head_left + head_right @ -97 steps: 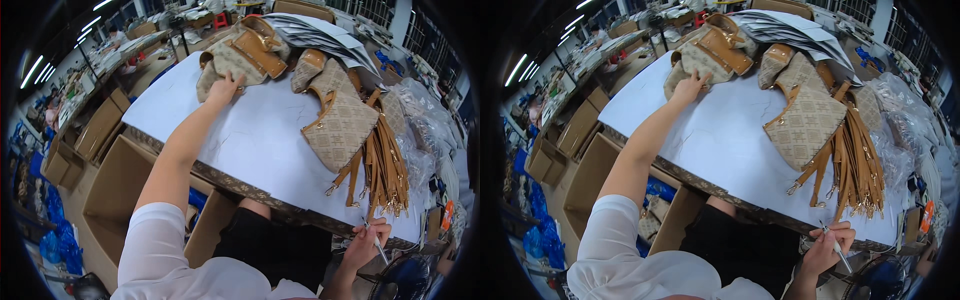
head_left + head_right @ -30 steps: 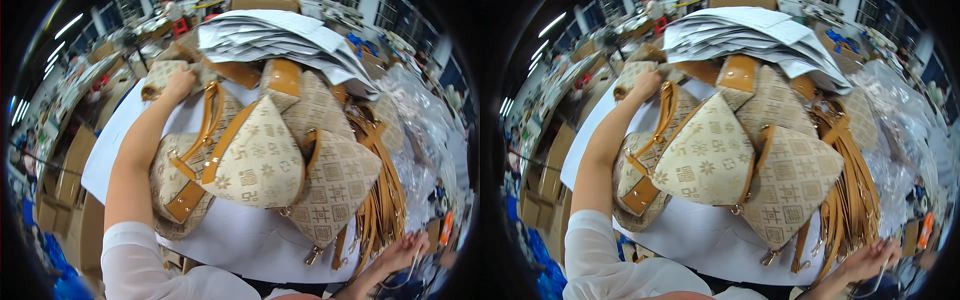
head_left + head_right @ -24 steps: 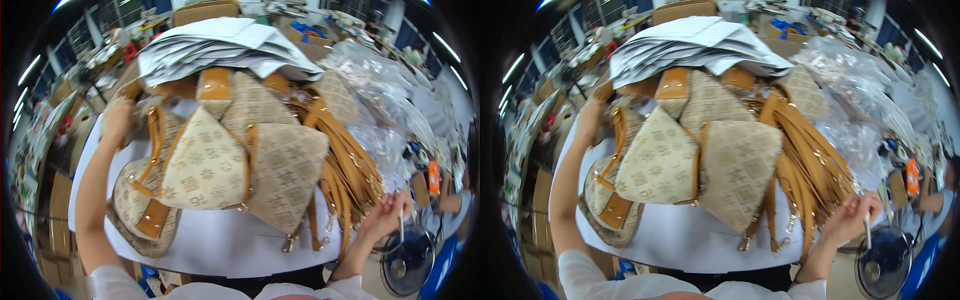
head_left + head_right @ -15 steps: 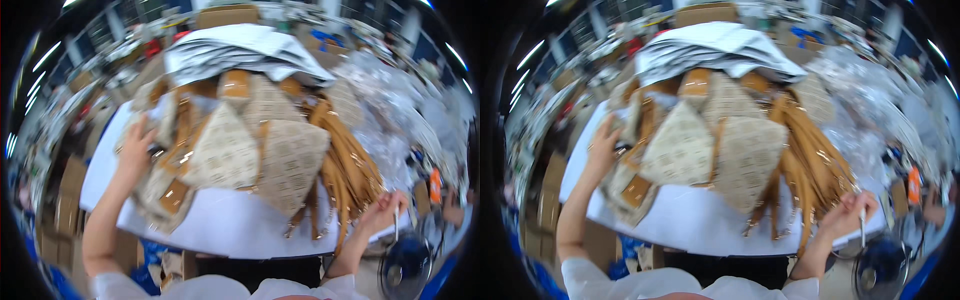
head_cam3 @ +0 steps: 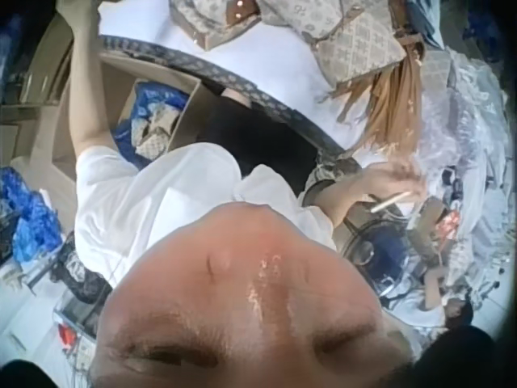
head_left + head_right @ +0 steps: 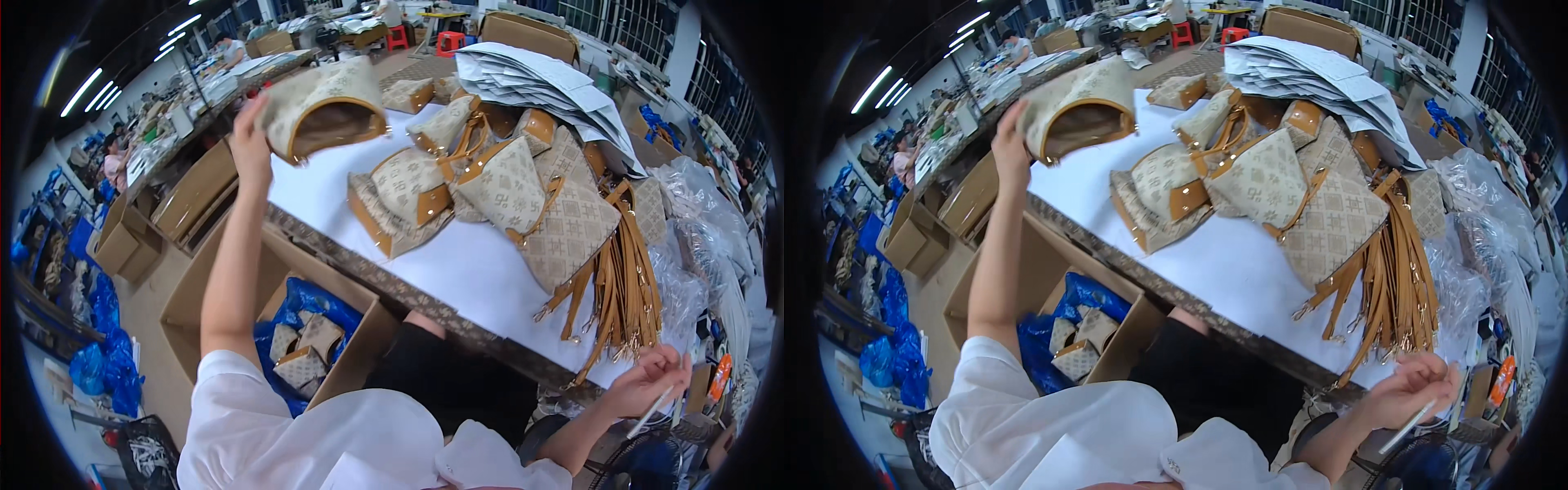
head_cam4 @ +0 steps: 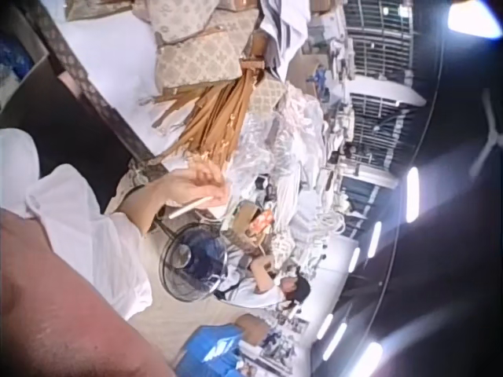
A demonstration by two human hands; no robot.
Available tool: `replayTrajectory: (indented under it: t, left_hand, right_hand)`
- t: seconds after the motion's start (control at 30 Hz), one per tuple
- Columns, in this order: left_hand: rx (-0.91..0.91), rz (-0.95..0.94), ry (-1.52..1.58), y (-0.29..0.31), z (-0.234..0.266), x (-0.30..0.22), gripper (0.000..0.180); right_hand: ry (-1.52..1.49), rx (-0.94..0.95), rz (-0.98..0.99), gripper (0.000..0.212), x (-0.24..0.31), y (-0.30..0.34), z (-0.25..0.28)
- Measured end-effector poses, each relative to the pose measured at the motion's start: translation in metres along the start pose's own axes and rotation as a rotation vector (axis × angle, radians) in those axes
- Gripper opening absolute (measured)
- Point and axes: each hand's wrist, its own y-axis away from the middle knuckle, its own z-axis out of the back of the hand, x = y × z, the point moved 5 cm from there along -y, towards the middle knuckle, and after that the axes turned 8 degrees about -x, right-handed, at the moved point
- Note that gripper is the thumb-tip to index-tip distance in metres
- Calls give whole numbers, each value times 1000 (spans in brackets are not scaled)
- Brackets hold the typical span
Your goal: Applying finishing glue or sealant to the edges of handbags using a precision tool.
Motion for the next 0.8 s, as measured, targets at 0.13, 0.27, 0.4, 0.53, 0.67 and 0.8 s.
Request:
replayTrajectory:
  t: [0.13, 0.27, 0.4, 0.53, 0.67, 0.8]
  left_hand:
    - [31, 917, 721, 169, 9, -49, 39]
    - [-79, 1507, 718, 320, 39, -143, 38]
    - [309, 1206, 850, 421, 72, -173, 32]
    - [1023, 1726, 494, 494, 115, -157, 34]
    - [833, 615, 206, 431, 109, -176, 47]
    - [831, 385, 287, 383, 70, -202, 49]
  right_hand:
    - [5, 346, 90, 35, 34, 64, -54]
    - [-278, 750, -48, 43, 59, 148, -91]
    - [-263, 855, -24, 41, 66, 207, -82]
    - [-81, 933, -138, 33, 50, 227, -54]
    - [74, 1075, -37, 30, 36, 247, -37]
    - [33, 1074, -61, 33, 36, 247, -38]
